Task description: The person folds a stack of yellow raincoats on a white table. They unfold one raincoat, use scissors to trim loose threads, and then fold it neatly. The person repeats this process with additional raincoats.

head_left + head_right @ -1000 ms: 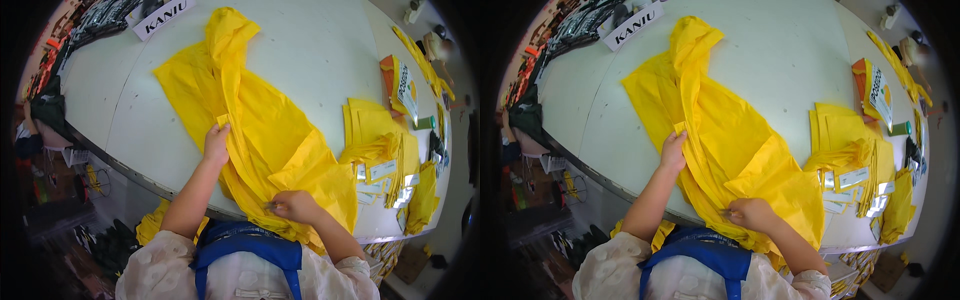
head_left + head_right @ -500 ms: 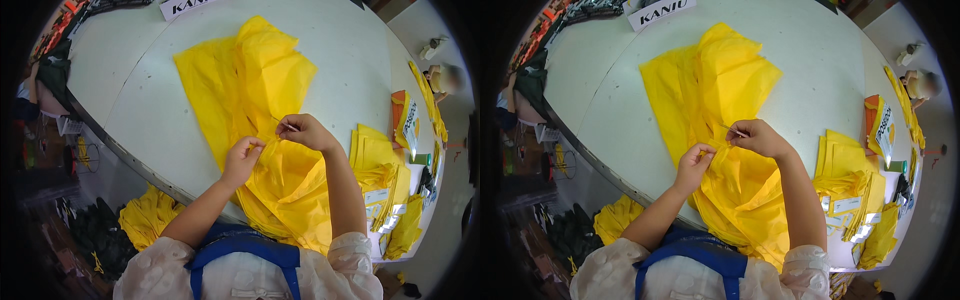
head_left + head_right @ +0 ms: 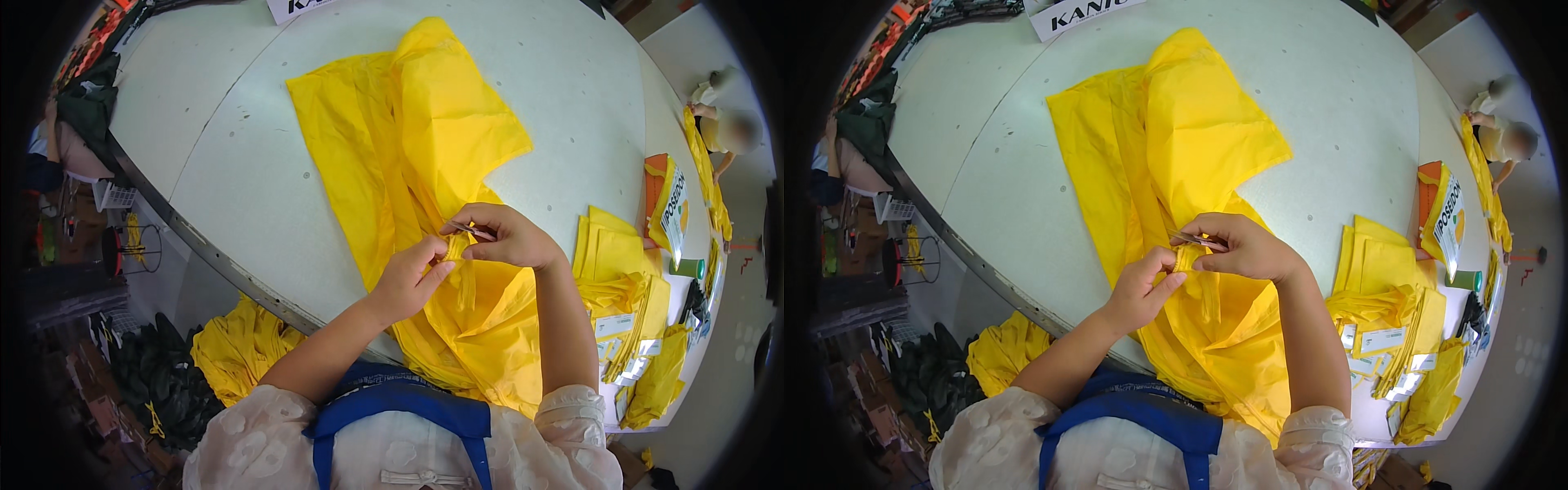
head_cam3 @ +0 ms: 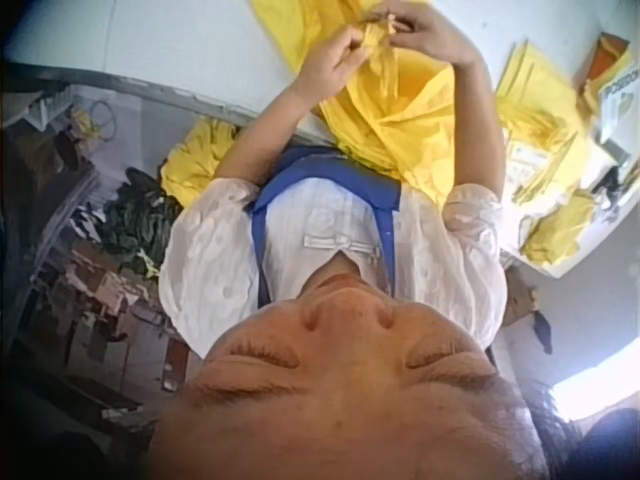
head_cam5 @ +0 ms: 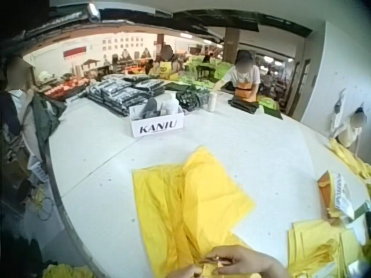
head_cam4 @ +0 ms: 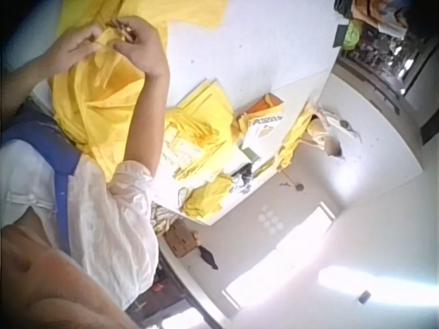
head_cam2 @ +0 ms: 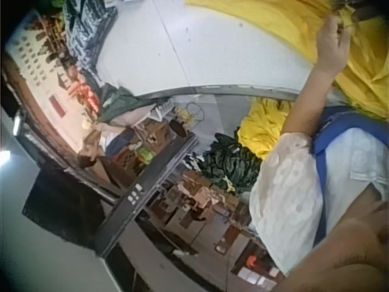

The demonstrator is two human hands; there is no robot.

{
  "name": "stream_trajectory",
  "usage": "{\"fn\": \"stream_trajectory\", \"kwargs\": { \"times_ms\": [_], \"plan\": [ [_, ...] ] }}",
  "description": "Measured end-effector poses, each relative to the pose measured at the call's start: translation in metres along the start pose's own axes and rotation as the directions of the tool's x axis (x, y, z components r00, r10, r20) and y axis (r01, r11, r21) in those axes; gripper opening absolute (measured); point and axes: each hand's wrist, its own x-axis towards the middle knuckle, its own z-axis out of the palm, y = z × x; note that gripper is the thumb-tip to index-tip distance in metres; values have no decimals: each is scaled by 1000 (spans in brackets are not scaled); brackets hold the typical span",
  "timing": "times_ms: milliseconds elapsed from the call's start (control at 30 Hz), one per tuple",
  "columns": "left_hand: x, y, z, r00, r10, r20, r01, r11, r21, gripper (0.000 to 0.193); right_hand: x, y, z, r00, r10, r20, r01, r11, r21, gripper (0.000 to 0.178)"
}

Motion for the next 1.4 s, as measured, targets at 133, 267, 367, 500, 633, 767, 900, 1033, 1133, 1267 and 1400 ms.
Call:
{"fn": "stream_trajectory", "kwargs": {
  "times_ms": [133,267,367,500,633,767,900,1033,1133,1267,1400],
  "plan": [
    [4,4,-3,995,1,-105,11,993,117,13,2,2,6,994,2,-112,5,998,67,41],
    [0,4,-1,999,0,-40,1,1000,11,12,4,-5,2,999,-50,-7,49,999,-6,33],
    [0,4,-3,996,13,87,-5,995,-99,10,5,-2,-2,997,-69,24,70,998,-11,29],
    [5,1,-16,962,-25,271,86,973,-215,10,6,-13,-4,998,22,56,-22,1000,3,28],
    [16,-10,-21,979,-130,155,142,988,-67,21,7,-3,-3,990,-16,-138,21,999,33,25],
    [35,-69,-38,961,-110,-253,234,809,539,32,6,4,0,984,131,-118,-115,984,133,17],
    [29,-80,-74,792,-608,57,598,791,132,42,10,11,12,989,122,-87,-110,985,132,14],
    [-21,-100,-94,778,-536,-328,533,839,-106,48,13,15,24,979,193,-68,-185,976,113,16],
    [-45,-87,-86,956,-45,-291,238,699,675,48,16,21,39,980,153,-124,-121,965,231,17],
    [-56,-81,-77,990,-25,139,-80,713,696,52,17,26,48,978,133,-162,-85,958,274,23],
    [-62,-96,-71,996,-91,20,63,821,567,40,13,18,48,974,143,-178,-102,970,220,27]
  ]
}}
